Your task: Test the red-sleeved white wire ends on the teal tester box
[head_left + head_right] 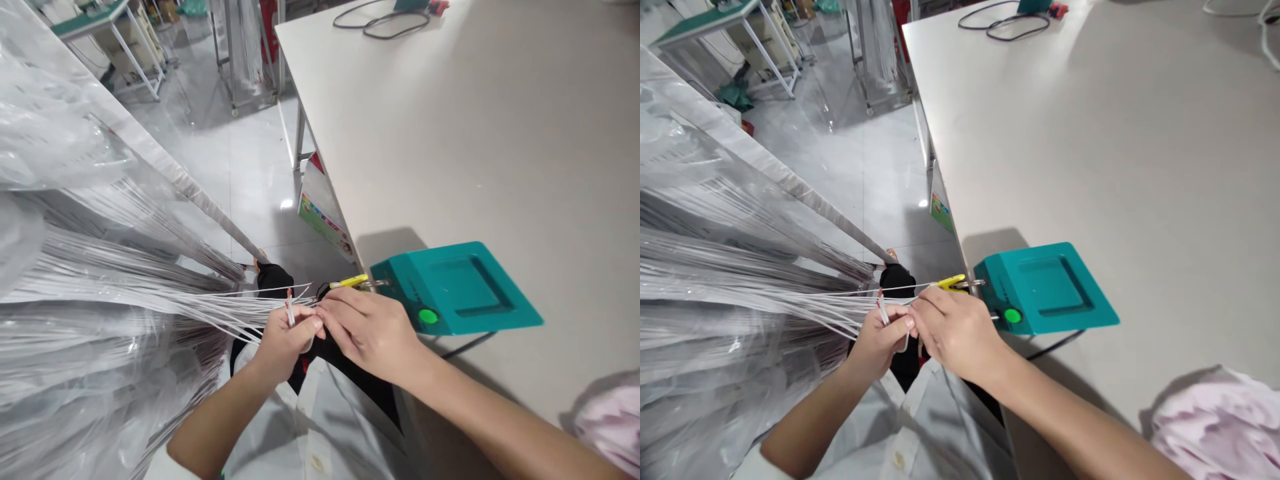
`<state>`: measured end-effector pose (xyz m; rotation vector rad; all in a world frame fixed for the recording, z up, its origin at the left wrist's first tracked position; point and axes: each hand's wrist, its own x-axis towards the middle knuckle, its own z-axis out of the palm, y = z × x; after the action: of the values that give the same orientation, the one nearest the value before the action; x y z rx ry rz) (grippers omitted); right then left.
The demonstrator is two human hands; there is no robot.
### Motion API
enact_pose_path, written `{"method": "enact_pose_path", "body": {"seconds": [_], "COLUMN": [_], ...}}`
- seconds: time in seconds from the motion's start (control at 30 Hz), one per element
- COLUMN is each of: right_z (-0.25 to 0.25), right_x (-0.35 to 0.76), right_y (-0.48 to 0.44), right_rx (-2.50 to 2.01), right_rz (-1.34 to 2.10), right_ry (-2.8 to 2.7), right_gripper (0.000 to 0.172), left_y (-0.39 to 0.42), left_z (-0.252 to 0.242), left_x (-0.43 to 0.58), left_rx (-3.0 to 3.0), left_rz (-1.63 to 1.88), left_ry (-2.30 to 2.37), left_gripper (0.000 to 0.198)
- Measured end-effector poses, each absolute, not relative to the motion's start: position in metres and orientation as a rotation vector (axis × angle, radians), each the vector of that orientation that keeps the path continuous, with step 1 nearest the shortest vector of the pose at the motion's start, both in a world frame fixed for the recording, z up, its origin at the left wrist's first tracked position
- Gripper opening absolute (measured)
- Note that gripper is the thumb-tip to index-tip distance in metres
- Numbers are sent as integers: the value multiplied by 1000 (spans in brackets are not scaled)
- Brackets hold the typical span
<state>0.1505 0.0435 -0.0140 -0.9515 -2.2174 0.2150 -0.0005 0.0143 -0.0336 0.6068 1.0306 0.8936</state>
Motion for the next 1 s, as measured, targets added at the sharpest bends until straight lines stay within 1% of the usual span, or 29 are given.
{"method": "enact_pose_path", "body": {"seconds": [0.07,0.2,0.33,0.53,0.67,0.77,0.9,1.0], "right_z": [-18,-24,-20,-15,-16,-17,-17,-17], "right_x": [151,154,157,155,149,147,150,155], "right_y": [42,37,34,40,43,43,41,40], "right_rx": [-992,-1009,-1029,-1103,-1069,-1026,-1055,-1102], "right_rz": [128,136,325,647,733,739,670,695], "right_ry": [-2229,-2233,-2111,-1963,-1980,-2027,-2028,-1927], "right_gripper": [13,10,10,17,10,15,13,12], "left_y": [14,16,18,18,16,15,16,17], "left_z": [-32,-27,-26,-28,-28,-28,-27,-26], "left_x": [0,1,-1,0,1,1,0,-1], "left_rx": [545,407,379,389,424,390,361,363], "left_rz": [928,1019,1004,968,919,925,961,941], "left_ry": [1026,1010,991,966,962,991,996,980], "left_gripper": [26,24,25,24,28,28,26,24]}}
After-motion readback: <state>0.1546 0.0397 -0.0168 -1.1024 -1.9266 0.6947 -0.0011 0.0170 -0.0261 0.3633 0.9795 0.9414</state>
